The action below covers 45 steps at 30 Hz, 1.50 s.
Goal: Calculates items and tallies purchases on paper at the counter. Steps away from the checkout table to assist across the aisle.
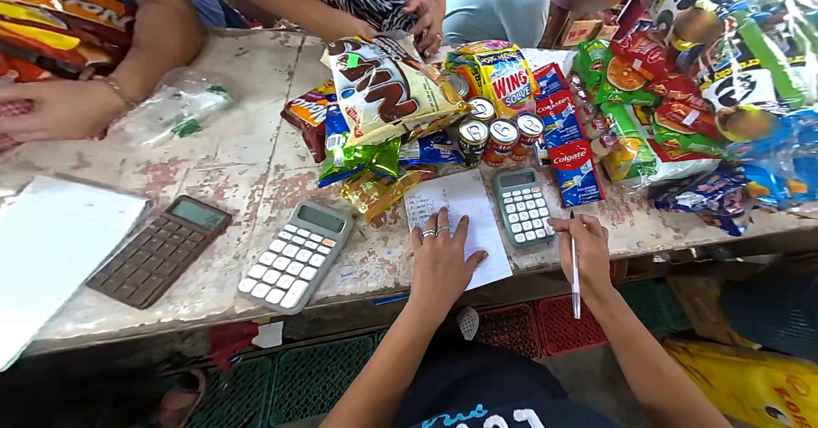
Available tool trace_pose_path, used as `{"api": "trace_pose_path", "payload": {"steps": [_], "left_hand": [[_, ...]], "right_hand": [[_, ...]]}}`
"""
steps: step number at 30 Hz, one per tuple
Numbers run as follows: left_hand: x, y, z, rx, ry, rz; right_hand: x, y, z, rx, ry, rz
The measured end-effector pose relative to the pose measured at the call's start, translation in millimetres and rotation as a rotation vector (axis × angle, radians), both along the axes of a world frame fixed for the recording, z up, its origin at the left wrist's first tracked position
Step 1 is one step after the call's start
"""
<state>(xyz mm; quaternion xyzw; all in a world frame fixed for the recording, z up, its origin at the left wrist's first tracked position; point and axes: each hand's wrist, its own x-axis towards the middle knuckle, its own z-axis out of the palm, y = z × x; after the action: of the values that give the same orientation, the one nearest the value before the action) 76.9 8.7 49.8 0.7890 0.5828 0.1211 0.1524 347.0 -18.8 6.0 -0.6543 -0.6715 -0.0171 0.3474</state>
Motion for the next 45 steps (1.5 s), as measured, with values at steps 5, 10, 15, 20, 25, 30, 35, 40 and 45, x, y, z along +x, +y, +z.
{"api": "trace_pose_path", "payload": {"steps": [5, 10, 15, 20, 25, 30, 35, 40, 45], "left_hand": [[0, -1, 0, 0.008, 0.028, -0.01], [2, 2, -3, -0.015, 0.053, 0.004], [2, 3, -6, -0.008, 0.045, 0.006], [1, 1, -12, 0.039, -0.018, 0.02], [-2, -5, -21, 0.157, -0.101, 0.022], [-3, -6, -19, 0.14, -0.135, 0.016], [-4, -7, -15, 0.14, -0.109, 0.001], [-3, -6, -17, 0.142, -0.125, 0.01], [-2, -4, -18, 0.118, -0.096, 0.016]], "right_hand": [[-49, 19, 16, 0.126, 0.002, 0.125], [-52, 41, -17, -0.036, -0.109, 0.177], [-36, 32, -7, 0.022, -0.043, 0.126], [-25, 25, -6, -0.046, -0.017, 0.102], [9, 6, -4, 0.064, 0.033, -0.001], [16, -3, -18, -0.028, -0.013, -0.049], [-17, 2, 15, 0.056, 0.069, 0.029], [-26, 17, -7, -0.034, -0.072, 0.053], [-46, 27, -7, -0.064, -0.091, 0.099]]}}
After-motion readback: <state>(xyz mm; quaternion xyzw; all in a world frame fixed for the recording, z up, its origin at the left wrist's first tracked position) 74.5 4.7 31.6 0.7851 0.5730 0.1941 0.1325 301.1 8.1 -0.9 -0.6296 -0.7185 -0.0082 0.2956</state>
